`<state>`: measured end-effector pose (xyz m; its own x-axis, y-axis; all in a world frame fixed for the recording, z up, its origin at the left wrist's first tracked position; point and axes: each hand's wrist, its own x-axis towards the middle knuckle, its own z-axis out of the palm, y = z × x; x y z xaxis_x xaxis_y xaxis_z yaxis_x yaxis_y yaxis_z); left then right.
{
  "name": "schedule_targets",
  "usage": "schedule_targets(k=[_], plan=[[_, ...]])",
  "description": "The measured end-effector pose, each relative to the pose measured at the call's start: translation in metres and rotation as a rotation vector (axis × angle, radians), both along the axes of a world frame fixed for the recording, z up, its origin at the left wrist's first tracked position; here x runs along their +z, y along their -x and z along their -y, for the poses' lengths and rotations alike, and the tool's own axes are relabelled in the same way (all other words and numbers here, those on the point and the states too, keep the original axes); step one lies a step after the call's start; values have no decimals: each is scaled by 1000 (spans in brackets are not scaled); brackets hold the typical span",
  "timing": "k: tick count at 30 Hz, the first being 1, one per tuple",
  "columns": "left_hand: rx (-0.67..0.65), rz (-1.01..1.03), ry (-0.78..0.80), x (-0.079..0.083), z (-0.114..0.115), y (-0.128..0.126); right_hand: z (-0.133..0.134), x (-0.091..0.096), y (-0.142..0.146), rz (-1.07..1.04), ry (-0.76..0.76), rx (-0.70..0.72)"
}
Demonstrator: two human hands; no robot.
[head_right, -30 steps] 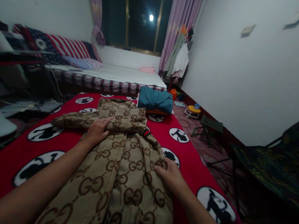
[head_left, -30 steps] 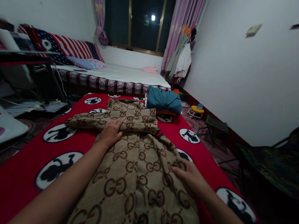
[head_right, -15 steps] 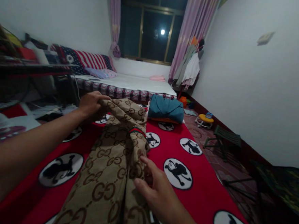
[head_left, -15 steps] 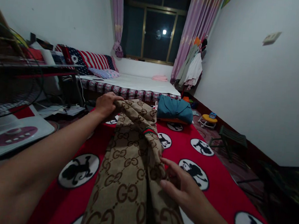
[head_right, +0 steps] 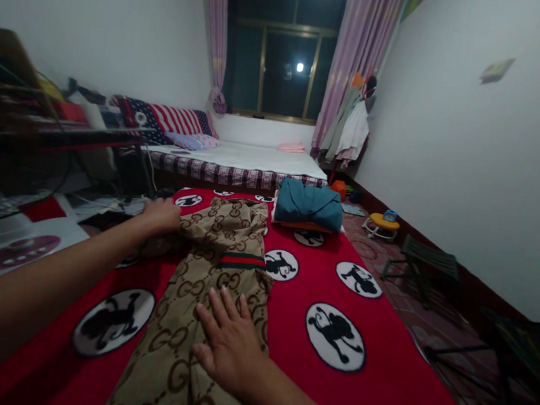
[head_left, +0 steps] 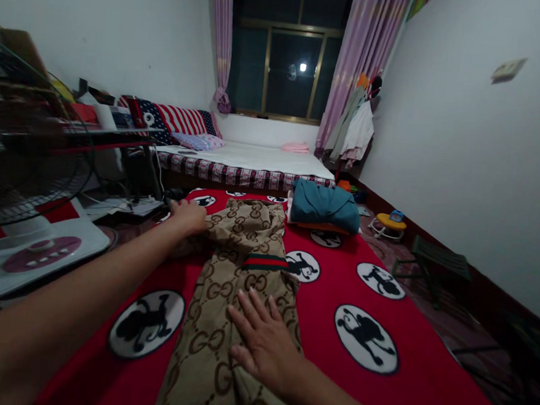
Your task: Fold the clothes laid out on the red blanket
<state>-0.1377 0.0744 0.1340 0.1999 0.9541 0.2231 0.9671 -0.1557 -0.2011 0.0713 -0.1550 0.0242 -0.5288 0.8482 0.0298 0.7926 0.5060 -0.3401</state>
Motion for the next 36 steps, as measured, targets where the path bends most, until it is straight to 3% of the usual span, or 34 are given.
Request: schedule_targets(k=[1, 4, 6, 7, 9, 12, 14, 16, 19, 22, 25, 27, 30, 33, 36], plan=[[-48, 30, -44, 4, 6, -18, 0, -4, 2, 10, -6, -4], [-404, 227, -73, 0, 26, -77, 1, -5, 2, 14, -4, -7], [-635, 333, 2, -21, 34, -108, 1, -4, 0, 9, 4, -6], [-677, 367, -8, -35, 36, -117, 1, -5, -2, 4, 5, -3], [-569, 436, -55, -68, 31, -122, 1, -11, -5, -5, 2, 10], [-182, 592, -24, -109, 17, -109, 4, -18, -12, -29, -27, 47], [-53, 672, 27, -122, 10, -99, 2, -13, -18, -73, -39, 76], [-50, 722, 29, -125, 6, -94, -11, 2, -24, -164, 3, 75], [-61, 838, -25, -123, 4, -94, -66, 37, -36, -396, 79, -94], [-99, 964, -104, -124, 1, -93, -158, 63, -50, -595, -78, -356], [-142, 990, -151, -130, -2, -91, -248, 72, -61, -394, -216, -609], [-145, 976, -150, -133, -3, -91, -290, 70, -66, -309, -225, -645], [-139, 948, -136, -136, -3, -91, -322, 58, -70, -226, -172, -599], [-136, 917, -133, -136, -2, -92, -331, 42, -75, -148, -84, -568], [-124, 909, -153, -133, 0, -93, -333, 35, -83, -107, -72, -634]])
